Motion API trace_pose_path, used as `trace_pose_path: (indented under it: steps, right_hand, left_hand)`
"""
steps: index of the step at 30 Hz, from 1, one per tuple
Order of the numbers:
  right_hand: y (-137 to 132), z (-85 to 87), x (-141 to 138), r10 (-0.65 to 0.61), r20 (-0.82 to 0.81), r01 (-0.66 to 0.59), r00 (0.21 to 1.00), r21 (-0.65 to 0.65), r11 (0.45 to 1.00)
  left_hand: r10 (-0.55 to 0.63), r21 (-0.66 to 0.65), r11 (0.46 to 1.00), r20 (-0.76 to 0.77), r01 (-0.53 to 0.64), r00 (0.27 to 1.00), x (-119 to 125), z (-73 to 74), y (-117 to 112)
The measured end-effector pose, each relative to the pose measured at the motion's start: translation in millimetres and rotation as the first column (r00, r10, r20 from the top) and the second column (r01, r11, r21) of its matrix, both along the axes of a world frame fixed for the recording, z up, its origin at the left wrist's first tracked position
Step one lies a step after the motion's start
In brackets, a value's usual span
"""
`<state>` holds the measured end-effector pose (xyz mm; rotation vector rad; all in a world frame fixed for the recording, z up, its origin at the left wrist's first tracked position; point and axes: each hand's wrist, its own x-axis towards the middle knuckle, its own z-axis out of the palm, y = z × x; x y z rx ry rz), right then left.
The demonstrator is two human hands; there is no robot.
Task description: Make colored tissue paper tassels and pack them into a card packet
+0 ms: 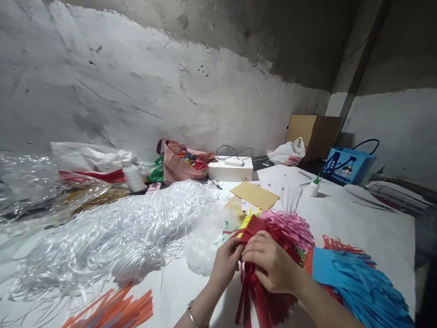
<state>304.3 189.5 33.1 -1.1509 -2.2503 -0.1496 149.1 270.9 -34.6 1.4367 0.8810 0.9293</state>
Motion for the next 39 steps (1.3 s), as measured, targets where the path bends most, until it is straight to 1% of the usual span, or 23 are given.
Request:
trace_pose_path:
  steps: [1, 2, 3, 5, 6, 7, 8, 10, 13, 17, 24, 28, 33, 39]
  right_hand:
    - [-2, -4.6, -2, -0.021, 0.063, 0.022, 0.998, -0.019, 1.0]
    - [-2, -9.5, -2, -0.088, 0.11, 0.091, 0.99, -0.028, 0.995]
    - [0, -14.0, 0, -0.187, 0.135, 0.191, 0.973, -0.024, 0.981]
    - [6, -20.4, 9, -0.379, 0.11, 0.382, 0.919, -0.006, 0.924]
    - [8, -22.0, 14, -0.431, 0.084, 0.433, 0.899, -0.004, 0.902]
    - [10, -22.6, 18, -0.456, 0.071, 0.457, 0.887, -0.006, 0.889]
    - [10, -22.4, 21, -0.457, 0.063, 0.458, 0.887, -0.01, 0.889]
    - [7, -21.5, 21, -0.413, 0.06, 0.415, 0.909, -0.029, 0.909]
    - [2, -22.7, 13, -0.358, 0.051, 0.361, 0.932, -0.066, 0.93]
    - [4, -29.9, 8, -0.366, 0.024, 0.366, 0.93, -0.104, 0.925]
    - [15, -37.0, 16, -0.355, -0.04, 0.344, 0.934, -0.167, 0.924]
    - [17, -35.5, 19, -0.337, -0.057, 0.322, 0.94, -0.183, 0.929]
    - [17, -29.1, 20, -0.331, -0.067, 0.314, 0.941, -0.189, 0.93]
    - [18, -26.4, 23, -0.328, -0.026, 0.318, 0.944, -0.185, 0.93]
  left_hand:
    - [0.002, -0.013, 1.0, 0.009, -0.002, 1.0, 0, 0.2, 0]
    - [0.007, -0.025, 1.0, 0.016, -0.007, 1.0, 0, 0.4, -1]
    - [0.014, -0.038, 0.999, 0.02, -0.013, 1.0, 0, 0.6, -2]
    - [0.025, -0.061, 0.998, 0.025, -0.024, 0.999, 0, 1.1, -2]
    - [0.029, -0.071, 0.997, 0.027, -0.027, 0.999, 0, 1.4, -3]
    - [0.03, -0.079, 0.996, 0.03, -0.028, 0.999, 0, 1.7, -3]
    - [0.031, -0.086, 0.996, 0.032, -0.028, 0.999, 0, 2.0, -3]
    - [0.028, -0.094, 0.995, 0.041, -0.024, 0.999, 0, 2.6, -3]
    - [0.021, -0.102, 0.995, 0.06, -0.014, 0.998, 1, 3.5, -4]
    - [0.008, -0.118, 0.993, 0.071, 0.001, 0.997, 1, 5.6, -6]
    - [0.008, -0.112, 0.994, 0.073, 0.0, 0.997, 0, 4.5, -5]
    - [0.008, -0.093, 0.996, 0.055, -0.003, 0.998, 0, 1.1, -5]
    - [-0.001, -0.055, 0.998, 0.039, 0.004, 0.999, 1, -1.8, -4]
    - [-0.003, -0.029, 1.0, 0.026, 0.004, 1.0, 0, -5.2, -3]
